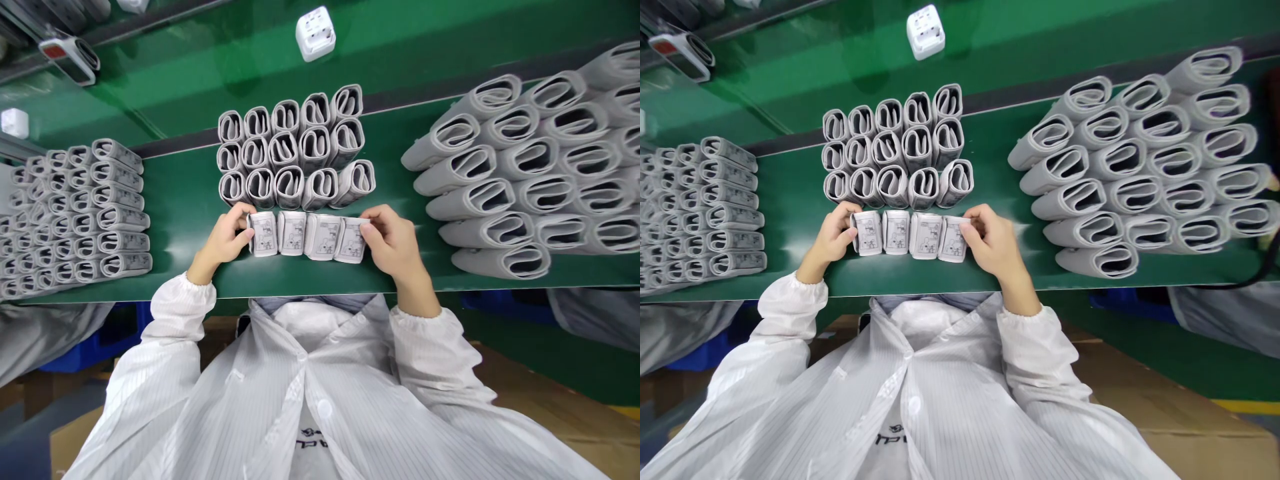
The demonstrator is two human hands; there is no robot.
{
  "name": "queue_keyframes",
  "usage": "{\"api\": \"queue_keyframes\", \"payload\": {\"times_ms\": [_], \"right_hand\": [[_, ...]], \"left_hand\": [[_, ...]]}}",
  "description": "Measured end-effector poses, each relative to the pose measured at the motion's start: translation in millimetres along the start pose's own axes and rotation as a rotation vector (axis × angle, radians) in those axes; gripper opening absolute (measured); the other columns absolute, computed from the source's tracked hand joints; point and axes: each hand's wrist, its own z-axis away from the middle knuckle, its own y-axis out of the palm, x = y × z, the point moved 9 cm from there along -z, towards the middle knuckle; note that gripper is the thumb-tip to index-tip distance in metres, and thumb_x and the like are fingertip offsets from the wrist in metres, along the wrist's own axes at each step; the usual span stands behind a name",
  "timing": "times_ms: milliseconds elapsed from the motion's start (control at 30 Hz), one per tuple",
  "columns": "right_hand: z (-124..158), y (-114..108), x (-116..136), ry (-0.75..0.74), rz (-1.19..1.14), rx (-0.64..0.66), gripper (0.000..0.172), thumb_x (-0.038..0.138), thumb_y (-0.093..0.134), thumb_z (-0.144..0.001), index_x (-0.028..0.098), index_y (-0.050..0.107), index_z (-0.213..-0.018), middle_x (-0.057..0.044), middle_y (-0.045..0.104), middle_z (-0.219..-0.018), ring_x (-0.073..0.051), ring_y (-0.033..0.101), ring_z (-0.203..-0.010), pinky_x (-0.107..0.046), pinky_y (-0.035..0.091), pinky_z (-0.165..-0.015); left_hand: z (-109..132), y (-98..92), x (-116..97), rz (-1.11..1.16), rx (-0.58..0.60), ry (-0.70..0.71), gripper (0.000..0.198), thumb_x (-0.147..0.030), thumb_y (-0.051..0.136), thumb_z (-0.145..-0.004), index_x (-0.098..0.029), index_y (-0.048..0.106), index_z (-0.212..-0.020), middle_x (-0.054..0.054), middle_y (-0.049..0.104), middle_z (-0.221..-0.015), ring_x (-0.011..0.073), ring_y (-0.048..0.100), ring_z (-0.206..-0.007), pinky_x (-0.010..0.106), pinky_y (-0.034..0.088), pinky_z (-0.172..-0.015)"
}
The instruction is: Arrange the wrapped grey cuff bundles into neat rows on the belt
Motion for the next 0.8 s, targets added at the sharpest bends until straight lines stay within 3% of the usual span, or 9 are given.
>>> {"api": "queue_keyframes", "payload": {"times_ms": [500,800], "right_hand": [[-0.9,1.3,0.3,0.047,-0.001,0.017,0.064,0.091,0.062,-0.105,0.028,0.062,-0.095,0.003,0.06,-0.066,-0.017,0.05,-0.053,-0.036,0.038,-0.054],[-0.2,1.4,-1.4,0.059,-0.012,0.01,0.07,0.098,0.058,-0.103,0.029,0.06,-0.092,0.002,0.059,-0.065,-0.019,0.051,-0.053,-0.038,0.039,-0.054]], "left_hand": [[1.7,-4.3,3.9,-0.095,0.001,-0.015,0.057,-0.082,0.068,-0.104,-0.026,0.06,-0.113,-0.009,0.059,-0.062,0.0143,0.055,-0.048,0.027,0.041,-0.053],[0.4,-5.0,3.5,-0.118,0.007,-0.072,0.062,-0.089,0.066,-0.099,-0.027,0.056,-0.104,-0.008,0.055,-0.061,0.0146,0.053,-0.048,0.028,0.036,-0.051]]}}
